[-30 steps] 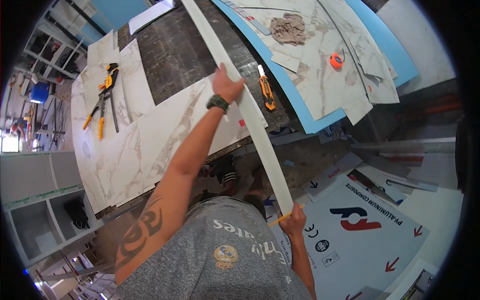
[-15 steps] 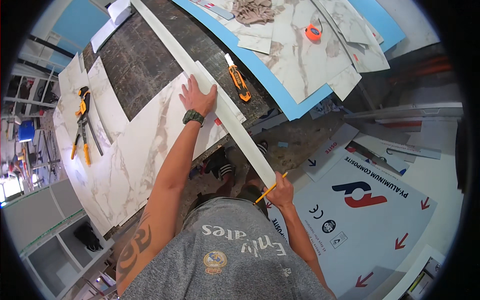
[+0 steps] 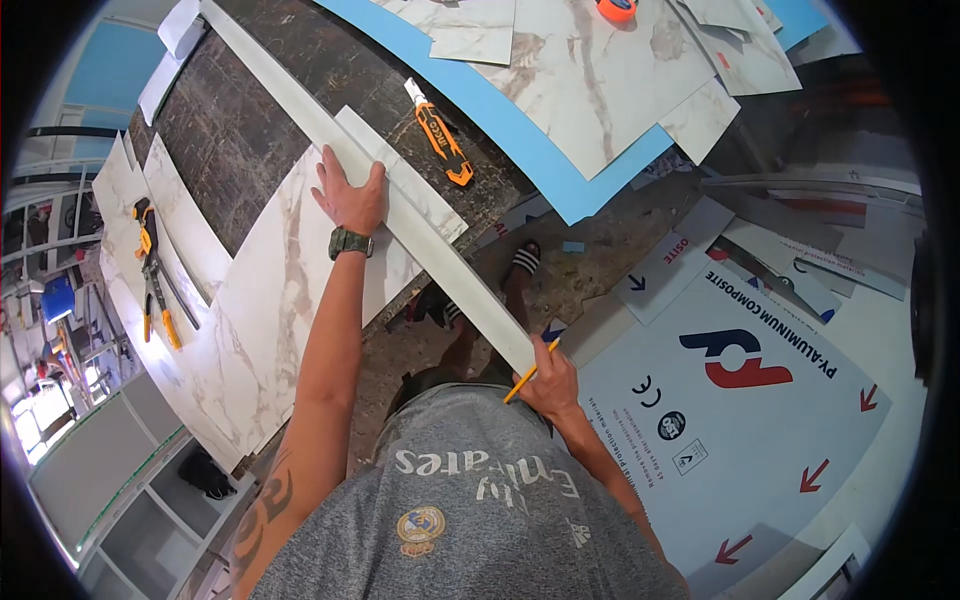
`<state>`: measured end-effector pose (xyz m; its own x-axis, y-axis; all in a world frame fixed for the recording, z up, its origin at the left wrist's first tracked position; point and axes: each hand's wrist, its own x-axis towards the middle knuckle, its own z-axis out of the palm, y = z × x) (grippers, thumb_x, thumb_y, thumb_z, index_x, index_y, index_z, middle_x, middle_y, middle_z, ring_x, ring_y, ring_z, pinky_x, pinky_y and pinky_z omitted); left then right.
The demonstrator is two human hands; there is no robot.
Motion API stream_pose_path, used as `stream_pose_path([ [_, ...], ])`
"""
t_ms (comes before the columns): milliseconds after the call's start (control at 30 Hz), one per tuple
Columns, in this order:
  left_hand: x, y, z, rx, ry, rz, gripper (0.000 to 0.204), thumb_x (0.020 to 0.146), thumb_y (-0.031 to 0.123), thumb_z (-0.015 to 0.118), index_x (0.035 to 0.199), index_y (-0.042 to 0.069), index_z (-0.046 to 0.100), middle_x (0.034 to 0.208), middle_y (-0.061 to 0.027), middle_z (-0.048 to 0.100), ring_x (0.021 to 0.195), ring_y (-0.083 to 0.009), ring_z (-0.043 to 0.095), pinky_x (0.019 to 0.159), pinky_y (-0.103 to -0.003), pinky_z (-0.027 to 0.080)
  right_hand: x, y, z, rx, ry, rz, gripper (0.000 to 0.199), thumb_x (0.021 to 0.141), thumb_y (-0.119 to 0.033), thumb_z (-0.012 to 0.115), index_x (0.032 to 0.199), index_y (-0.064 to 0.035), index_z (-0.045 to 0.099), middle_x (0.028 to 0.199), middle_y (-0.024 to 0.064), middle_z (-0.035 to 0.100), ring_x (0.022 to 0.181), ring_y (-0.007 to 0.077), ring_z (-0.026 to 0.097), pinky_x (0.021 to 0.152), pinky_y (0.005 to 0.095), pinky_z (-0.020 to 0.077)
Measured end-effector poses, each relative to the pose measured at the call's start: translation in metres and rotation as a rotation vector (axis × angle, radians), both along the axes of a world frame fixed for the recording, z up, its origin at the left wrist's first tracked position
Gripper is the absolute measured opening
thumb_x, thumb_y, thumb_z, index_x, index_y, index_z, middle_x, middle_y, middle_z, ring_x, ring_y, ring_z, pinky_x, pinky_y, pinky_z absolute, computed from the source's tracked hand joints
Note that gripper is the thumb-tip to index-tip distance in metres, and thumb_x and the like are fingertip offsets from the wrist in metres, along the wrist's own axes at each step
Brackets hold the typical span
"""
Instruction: Measure and mark a composite panel for cutting using a tape measure and pencil.
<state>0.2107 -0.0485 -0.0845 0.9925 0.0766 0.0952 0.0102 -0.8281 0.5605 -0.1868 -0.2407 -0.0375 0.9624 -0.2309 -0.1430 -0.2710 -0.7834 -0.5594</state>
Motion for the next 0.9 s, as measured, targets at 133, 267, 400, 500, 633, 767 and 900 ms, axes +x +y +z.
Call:
stream_pose_path([
  [133, 0.0001, 0.0001, 0.0004, -0.025, 0.002, -0.004, 0.099, 0.083, 0.05, 0.07, 0.161, 0.004, 0.03, 0.161, -0.0166, 0.042, 0.154, -0.0355, 0.03, 0.126, -0.059, 0.011, -0.0014, -0.0017, -0.0015, 0.038, 0.009, 0.013, 0.074, 0.069, -0.014, 0.081, 0.137, -0.0001, 0.055, 0.092, 0.0187, 0.061, 0.075, 0.0359, 0.063, 0.064, 0.0421, 0.0529],
  [267, 0.0, -0.0032, 0.0014, -0.033, 0.005, 0.003, 0.099, 0.082, 0.049, 0.071, 0.161, 0.003, 0.031, 0.16, -0.0168, 0.044, 0.154, -0.0355, 0.031, 0.126, -0.059, 0.011, -0.0011, -0.0041, -0.0023, 0.06, 0.016, 0.011, 0.075, 0.068, -0.014, 0.082, 0.137, 0.0, 0.056, 0.093, 0.0199, 0.063, 0.075, 0.0367, 0.064, 0.065, 0.0424, 0.053],
  [400, 0.0008, -0.005, 0.0001, -0.005, -0.021, 0.02, 0.098, 0.082, 0.048, 0.071, 0.16, 0.003, 0.032, 0.159, -0.0172, 0.046, 0.153, -0.0356, 0.033, 0.126, -0.059, 0.012, 0.0008, -0.0045, -0.0031, 0.055, 0.04, -0.003, 0.078, 0.066, -0.014, 0.085, 0.137, 0.0005, 0.057, 0.099, 0.0228, 0.067, 0.076, 0.0398, 0.066, 0.067, 0.044, 0.0542],
  [500, 0.0016, -0.0009, -0.001, -0.022, -0.009, 0.006, 0.099, 0.081, 0.047, 0.072, 0.16, 0.003, 0.032, 0.158, -0.0183, 0.046, 0.153, -0.0354, 0.034, 0.125, -0.059, 0.013, -0.0005, -0.0019, -0.0064, 0.055, 0.0, -0.008, 0.077, 0.066, -0.014, 0.084, 0.136, 0.0006, 0.057, 0.098, 0.0226, 0.067, 0.076, 0.0401, 0.066, 0.067, 0.0449, 0.0539],
  [633, 0.0022, 0.0009, -0.0003, -0.024, -0.029, 0.009, 0.099, 0.08, 0.046, 0.072, 0.16, 0.003, 0.032, 0.158, -0.0195, 0.046, 0.152, -0.0352, 0.035, 0.125, -0.06, 0.014, -0.0005, 0.0004, -0.0048, 0.077, 0.021, -0.014, 0.078, 0.066, -0.014, 0.084, 0.137, 0.0008, 0.057, 0.099, 0.0227, 0.067, 0.076, 0.0407, 0.066, 0.066, 0.0459, 0.0534],
  [767, -0.0005, -0.0044, 0.0001, -0.029, -0.059, 0.018, 0.1, 0.078, 0.045, 0.073, 0.159, 0.002, 0.033, 0.157, -0.0207, 0.046, 0.151, -0.035, 0.036, 0.124, -0.06, 0.015, -0.0016, -0.002, -0.001, 0.096, 0.036, -0.01, 0.078, 0.065, -0.014, 0.084, 0.137, 0.0007, 0.056, 0.1, 0.0229, 0.068, 0.076, 0.0413, 0.066, 0.066, 0.0466, 0.053],
  [900, -0.0007, -0.0033, 0.0018, -0.048, -0.073, 0.023, 0.1, 0.077, 0.044, 0.073, 0.159, 0.001, 0.034, 0.157, -0.0215, 0.046, 0.15, -0.035, 0.037, 0.124, -0.061, 0.015, -0.0003, -0.0017, -0.002, 0.102, -0.019, 0.013, 0.079, 0.064, -0.013, 0.085, 0.137, 0.0, 0.056, 0.099, 0.023, 0.068, 0.075, 0.0419, 0.065, 0.065, 0.0469, 0.0525],
])
